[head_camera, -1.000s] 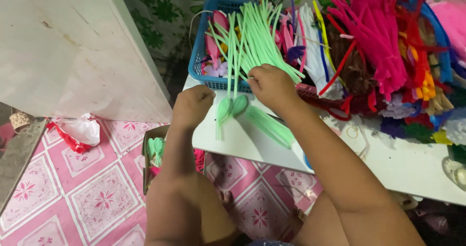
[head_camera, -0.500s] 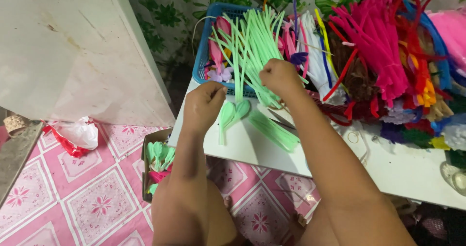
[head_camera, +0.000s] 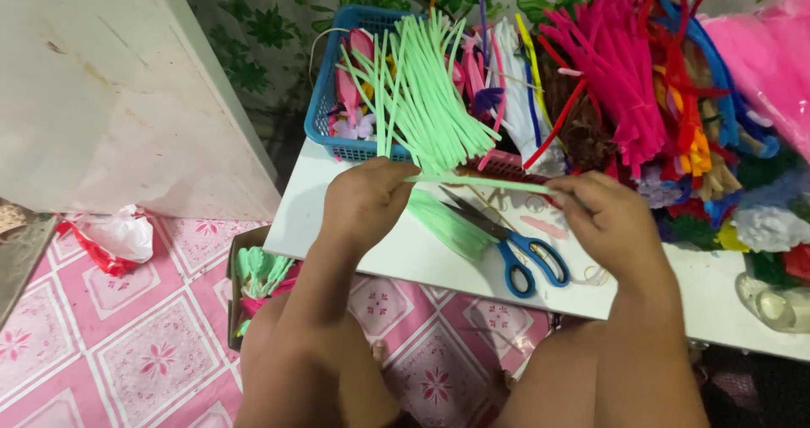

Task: Assembling decorative green leaves by cutting and bundling green pipe cleaners into uniform lengths.

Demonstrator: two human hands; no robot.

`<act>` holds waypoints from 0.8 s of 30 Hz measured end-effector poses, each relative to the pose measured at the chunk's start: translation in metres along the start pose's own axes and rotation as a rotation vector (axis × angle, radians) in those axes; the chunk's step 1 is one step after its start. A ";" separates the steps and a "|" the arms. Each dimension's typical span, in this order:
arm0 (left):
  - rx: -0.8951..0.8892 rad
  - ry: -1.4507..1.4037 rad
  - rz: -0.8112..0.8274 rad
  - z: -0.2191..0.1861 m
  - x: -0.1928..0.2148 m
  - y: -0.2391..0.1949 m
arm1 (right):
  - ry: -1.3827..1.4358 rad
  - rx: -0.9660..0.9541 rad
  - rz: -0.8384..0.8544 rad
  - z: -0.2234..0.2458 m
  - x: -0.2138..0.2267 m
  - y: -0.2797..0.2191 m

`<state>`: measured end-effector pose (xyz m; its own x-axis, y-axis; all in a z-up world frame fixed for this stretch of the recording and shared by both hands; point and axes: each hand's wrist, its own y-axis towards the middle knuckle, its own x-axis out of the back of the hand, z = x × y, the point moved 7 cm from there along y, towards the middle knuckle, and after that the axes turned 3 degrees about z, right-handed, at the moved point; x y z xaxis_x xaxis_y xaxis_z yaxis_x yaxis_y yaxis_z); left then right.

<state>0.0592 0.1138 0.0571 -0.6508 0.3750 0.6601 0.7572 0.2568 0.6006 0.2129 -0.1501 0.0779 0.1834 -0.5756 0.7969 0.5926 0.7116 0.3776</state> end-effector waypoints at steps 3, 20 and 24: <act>0.054 -0.085 0.069 -0.008 0.011 0.005 | -0.055 -0.058 0.012 -0.001 0.009 0.000; 0.135 -0.271 -0.121 0.009 0.041 -0.010 | 0.368 -0.216 -0.226 -0.027 0.000 -0.006; 0.486 -0.808 0.057 0.031 -0.037 -0.021 | 0.853 -0.295 -0.301 -0.061 -0.056 -0.005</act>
<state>0.0696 0.1225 0.0058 -0.5141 0.8556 0.0607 0.8457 0.4938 0.2024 0.2471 -0.1461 0.0023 0.4322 -0.9013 0.0289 0.8611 0.4220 0.2836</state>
